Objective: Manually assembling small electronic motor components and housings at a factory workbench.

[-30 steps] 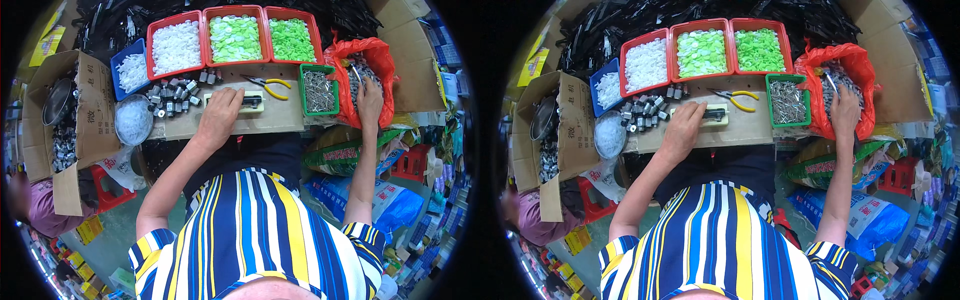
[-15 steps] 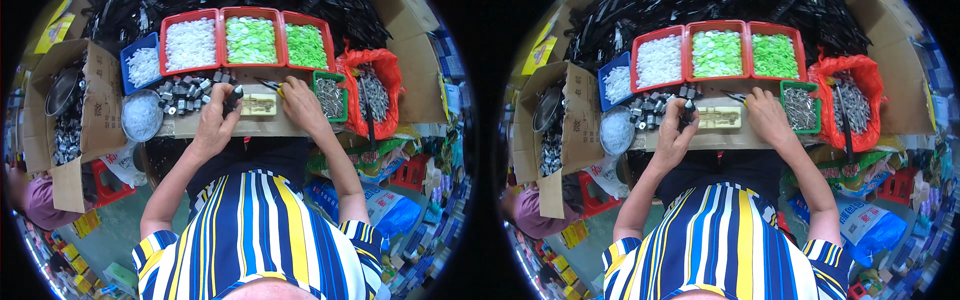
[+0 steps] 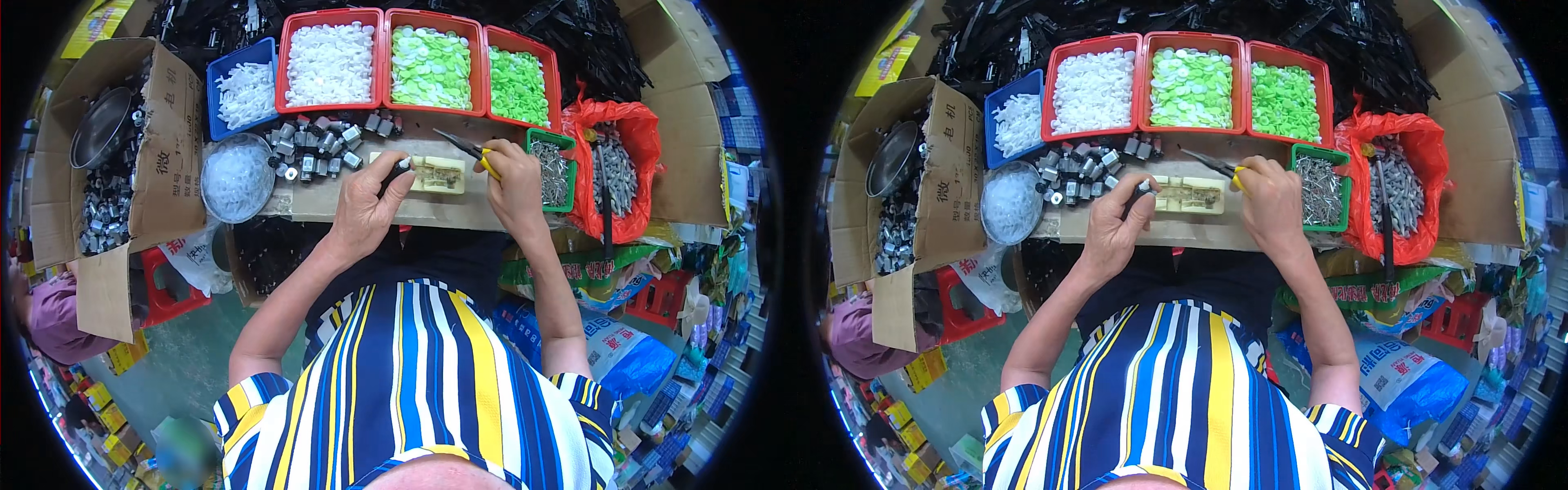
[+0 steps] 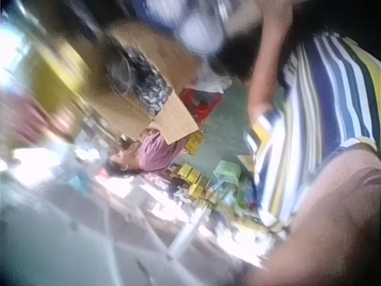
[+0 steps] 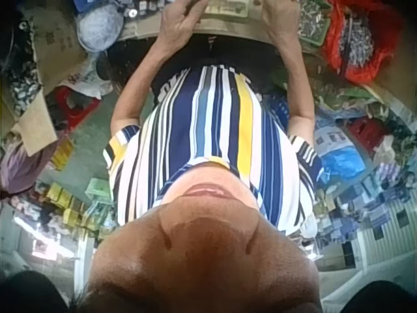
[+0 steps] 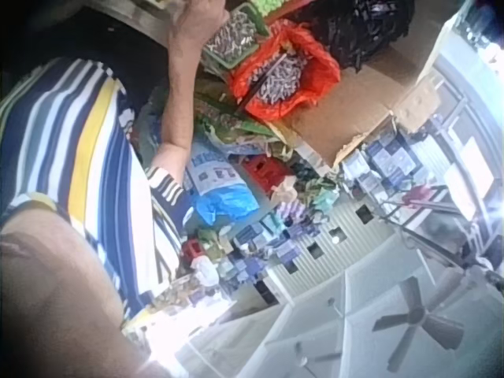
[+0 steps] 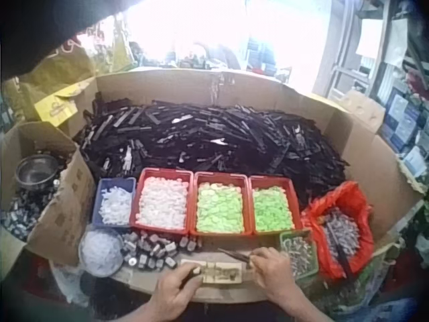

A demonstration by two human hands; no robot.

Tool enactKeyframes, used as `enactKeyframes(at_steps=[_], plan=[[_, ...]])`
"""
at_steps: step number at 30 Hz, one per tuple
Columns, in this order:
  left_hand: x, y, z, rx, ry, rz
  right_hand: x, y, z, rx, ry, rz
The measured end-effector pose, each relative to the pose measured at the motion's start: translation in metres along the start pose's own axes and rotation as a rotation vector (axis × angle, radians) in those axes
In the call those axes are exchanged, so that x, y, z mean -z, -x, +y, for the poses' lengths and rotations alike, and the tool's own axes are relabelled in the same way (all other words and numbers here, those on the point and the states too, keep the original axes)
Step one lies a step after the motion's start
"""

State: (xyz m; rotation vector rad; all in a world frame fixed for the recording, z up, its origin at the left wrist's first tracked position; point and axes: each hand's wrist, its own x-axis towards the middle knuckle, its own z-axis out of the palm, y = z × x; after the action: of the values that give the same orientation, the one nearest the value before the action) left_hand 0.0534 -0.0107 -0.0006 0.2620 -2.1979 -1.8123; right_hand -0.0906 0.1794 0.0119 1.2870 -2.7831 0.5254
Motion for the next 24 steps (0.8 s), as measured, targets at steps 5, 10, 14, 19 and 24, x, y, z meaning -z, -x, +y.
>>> enactKeyframes(at_steps=[5,10,14,19,24], plan=[[-0.009,-0.001,0.000,0.007,0.045,-0.015,0.009,0.015,-0.016,0.179,-0.326,0.034],[-0.019,-0.003,0.009,-0.037,0.030,-0.083,0.009,0.024,-0.019,0.190,-0.256,-0.013],[-0.018,-0.005,0.012,0.014,0.002,-0.156,0.006,0.032,-0.017,0.194,-0.330,-0.030],[-0.007,-0.002,0.014,0.219,0.129,-0.401,0.007,0.043,-0.018,0.233,-0.259,-0.046],[0.002,0.002,0.013,0.489,0.578,-0.559,0.019,0.050,-0.021,0.333,-0.240,-0.105]])
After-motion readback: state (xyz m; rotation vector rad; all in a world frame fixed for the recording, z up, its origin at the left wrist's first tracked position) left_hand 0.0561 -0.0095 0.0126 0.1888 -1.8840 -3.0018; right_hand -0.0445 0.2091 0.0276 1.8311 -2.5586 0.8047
